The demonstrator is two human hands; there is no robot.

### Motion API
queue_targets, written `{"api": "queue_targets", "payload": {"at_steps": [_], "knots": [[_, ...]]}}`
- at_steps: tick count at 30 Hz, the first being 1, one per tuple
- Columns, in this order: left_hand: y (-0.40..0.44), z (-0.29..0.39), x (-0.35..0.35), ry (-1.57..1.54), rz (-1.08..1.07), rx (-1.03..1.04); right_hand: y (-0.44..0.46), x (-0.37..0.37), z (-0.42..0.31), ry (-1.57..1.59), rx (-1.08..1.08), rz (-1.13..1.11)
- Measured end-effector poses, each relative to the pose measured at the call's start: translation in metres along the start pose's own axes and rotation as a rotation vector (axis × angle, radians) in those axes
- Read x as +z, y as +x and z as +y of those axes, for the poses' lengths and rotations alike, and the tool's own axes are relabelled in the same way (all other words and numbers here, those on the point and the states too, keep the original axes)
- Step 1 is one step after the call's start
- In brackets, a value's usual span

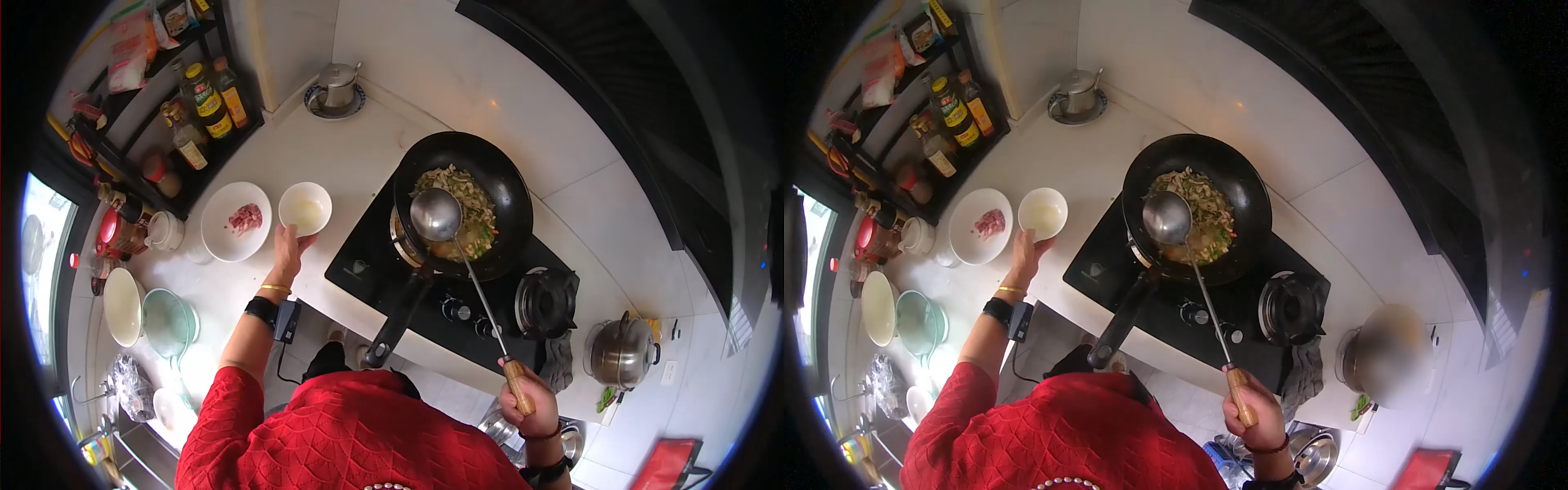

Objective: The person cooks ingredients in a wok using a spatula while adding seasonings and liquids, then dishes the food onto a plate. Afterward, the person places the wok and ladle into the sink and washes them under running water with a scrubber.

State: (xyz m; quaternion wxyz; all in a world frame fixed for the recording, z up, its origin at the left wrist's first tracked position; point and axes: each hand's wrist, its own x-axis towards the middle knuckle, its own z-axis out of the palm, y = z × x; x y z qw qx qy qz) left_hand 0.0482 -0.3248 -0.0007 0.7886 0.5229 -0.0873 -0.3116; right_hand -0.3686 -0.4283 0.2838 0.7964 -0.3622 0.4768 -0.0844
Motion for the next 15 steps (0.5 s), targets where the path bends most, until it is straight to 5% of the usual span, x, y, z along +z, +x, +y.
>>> {"api": "queue_targets", "payload": {"at_steps": [10,15], "knots": [[-0.033,0.046,0.019,-0.320,-0.121,-0.300,-0.003,-0.021,0.000,0.013,-0.005,-0.015],[-0.063,0.068,0.026,-0.327,-0.229,-0.202,-0.001,-0.037,-0.009,-0.100,-0.047,-0.005]]}}
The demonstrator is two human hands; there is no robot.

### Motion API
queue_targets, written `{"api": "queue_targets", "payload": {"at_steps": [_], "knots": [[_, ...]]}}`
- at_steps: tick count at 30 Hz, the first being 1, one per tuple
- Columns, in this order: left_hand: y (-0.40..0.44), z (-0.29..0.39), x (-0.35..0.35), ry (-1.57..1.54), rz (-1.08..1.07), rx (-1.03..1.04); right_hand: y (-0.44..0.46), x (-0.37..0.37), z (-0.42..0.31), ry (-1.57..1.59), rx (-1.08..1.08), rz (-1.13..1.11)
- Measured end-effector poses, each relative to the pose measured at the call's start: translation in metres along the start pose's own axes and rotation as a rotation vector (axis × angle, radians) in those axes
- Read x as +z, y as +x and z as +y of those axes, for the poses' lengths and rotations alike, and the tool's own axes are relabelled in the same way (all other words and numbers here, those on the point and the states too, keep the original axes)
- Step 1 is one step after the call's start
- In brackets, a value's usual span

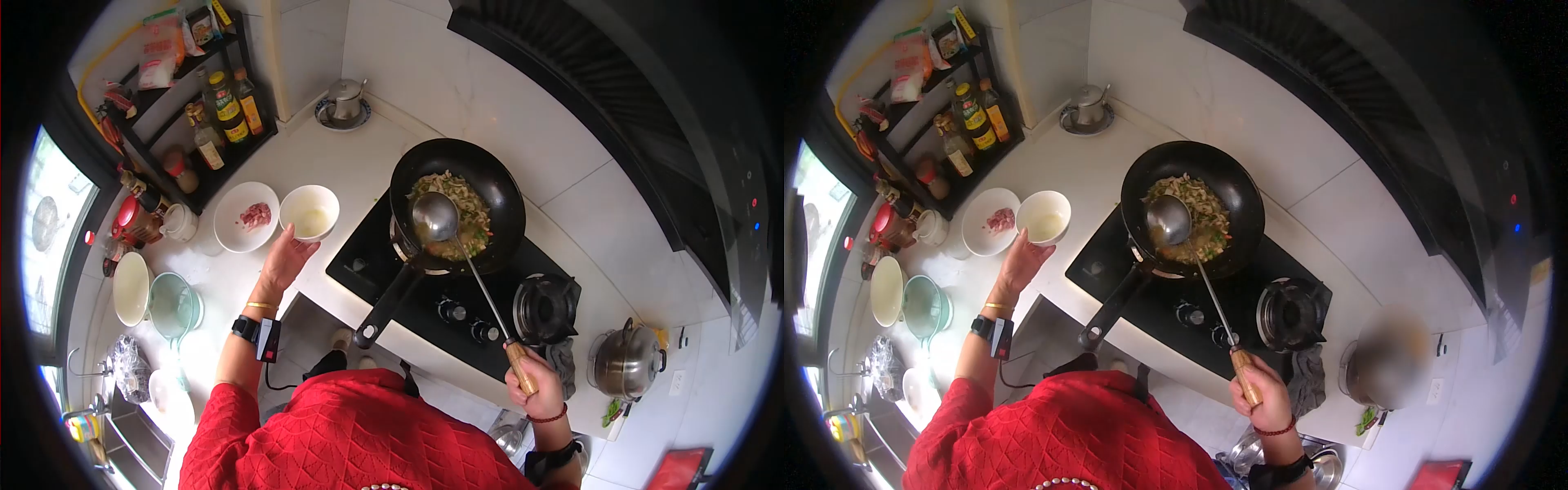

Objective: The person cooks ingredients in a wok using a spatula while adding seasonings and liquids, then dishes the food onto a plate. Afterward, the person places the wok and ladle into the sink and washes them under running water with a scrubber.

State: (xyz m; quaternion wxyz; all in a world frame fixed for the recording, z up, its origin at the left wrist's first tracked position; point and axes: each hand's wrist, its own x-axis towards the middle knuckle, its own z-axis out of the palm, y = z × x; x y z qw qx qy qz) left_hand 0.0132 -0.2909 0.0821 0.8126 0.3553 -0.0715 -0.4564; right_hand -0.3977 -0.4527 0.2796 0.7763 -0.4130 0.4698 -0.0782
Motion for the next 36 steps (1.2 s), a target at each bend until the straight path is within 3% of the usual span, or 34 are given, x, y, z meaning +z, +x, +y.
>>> {"api": "queue_targets", "payload": {"at_steps": [7,13,22,30,36], "knots": [[-0.042,0.014,0.036,0.111,-0.046,0.140,0.005,-0.019,0.007,-0.074,0.040,-0.023],[-0.064,0.021,0.066,0.209,-0.100,0.177,0.018,-0.038,0.008,0.200,0.129,-0.328],[-0.071,0.017,0.111,0.192,-0.050,0.049,0.010,-0.047,0.009,0.598,0.170,-0.531],[-0.050,0.001,0.138,0.221,-0.092,-0.011,-0.035,-0.044,-0.004,0.599,0.039,-0.587],[-0.026,-0.015,0.161,0.197,-0.114,-0.039,-0.059,-0.038,-0.003,0.363,-0.051,-0.613]]}}
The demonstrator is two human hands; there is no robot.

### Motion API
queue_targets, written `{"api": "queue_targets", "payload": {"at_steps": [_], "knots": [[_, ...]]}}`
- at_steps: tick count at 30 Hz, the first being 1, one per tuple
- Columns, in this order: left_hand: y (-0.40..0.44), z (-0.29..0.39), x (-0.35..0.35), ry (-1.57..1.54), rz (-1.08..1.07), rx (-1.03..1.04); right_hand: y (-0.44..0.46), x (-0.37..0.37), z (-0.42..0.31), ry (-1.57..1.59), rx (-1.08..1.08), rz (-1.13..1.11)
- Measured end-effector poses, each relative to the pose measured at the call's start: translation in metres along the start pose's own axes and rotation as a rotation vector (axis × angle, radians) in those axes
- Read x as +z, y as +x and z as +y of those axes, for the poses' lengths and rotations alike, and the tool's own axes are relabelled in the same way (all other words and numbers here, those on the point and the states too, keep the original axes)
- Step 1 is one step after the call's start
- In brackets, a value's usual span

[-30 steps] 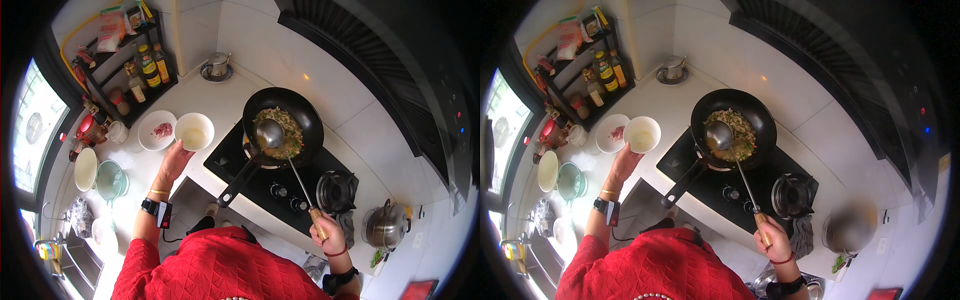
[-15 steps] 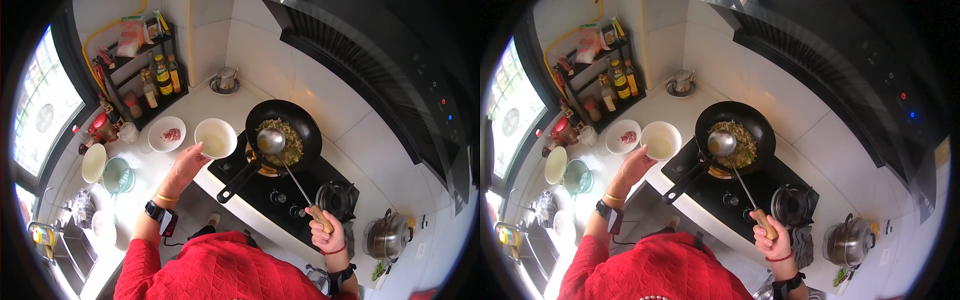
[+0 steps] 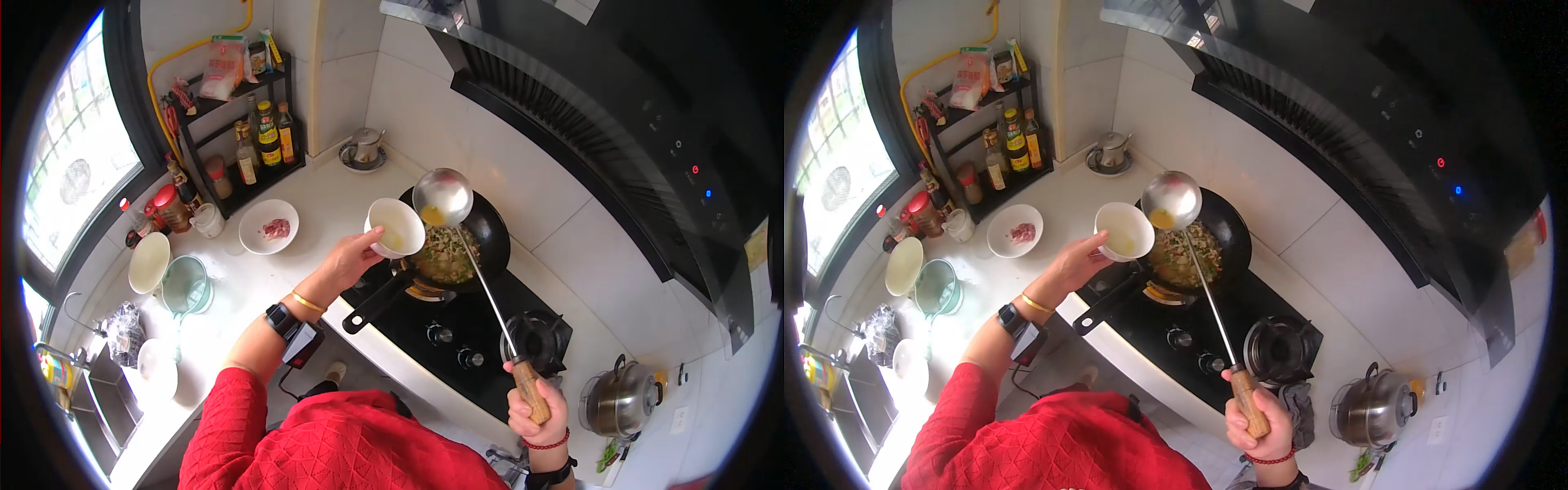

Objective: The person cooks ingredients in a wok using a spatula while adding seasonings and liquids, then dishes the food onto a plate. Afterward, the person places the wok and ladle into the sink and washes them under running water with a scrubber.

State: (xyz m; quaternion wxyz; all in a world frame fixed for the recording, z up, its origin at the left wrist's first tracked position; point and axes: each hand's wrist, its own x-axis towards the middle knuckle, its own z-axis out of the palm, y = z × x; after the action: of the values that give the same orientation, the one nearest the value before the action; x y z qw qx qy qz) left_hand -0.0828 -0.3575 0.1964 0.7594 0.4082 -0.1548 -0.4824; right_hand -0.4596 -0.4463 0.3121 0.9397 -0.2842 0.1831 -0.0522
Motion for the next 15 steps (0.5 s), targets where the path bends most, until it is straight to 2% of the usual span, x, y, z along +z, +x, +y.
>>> {"api": "queue_targets", "payload": {"at_steps": [6,10,13,15], "knots": [[0.011,-0.008,0.017,-0.063,-0.034,0.002,-0.009,0.019,0.017,-0.602,-0.139,0.228],[0.003,-0.007,0.020,-0.095,-0.020,0.037,-0.011,0.002,0.021,-0.625,-0.308,0.276],[-0.026,0.004,0.030,-0.070,-0.034,0.094,0.012,-0.032,0.014,-0.897,-0.418,0.340],[-0.051,0.007,0.028,-0.069,-0.024,0.117,0.037,-0.060,0.009,-1.280,-0.468,0.511]]}}
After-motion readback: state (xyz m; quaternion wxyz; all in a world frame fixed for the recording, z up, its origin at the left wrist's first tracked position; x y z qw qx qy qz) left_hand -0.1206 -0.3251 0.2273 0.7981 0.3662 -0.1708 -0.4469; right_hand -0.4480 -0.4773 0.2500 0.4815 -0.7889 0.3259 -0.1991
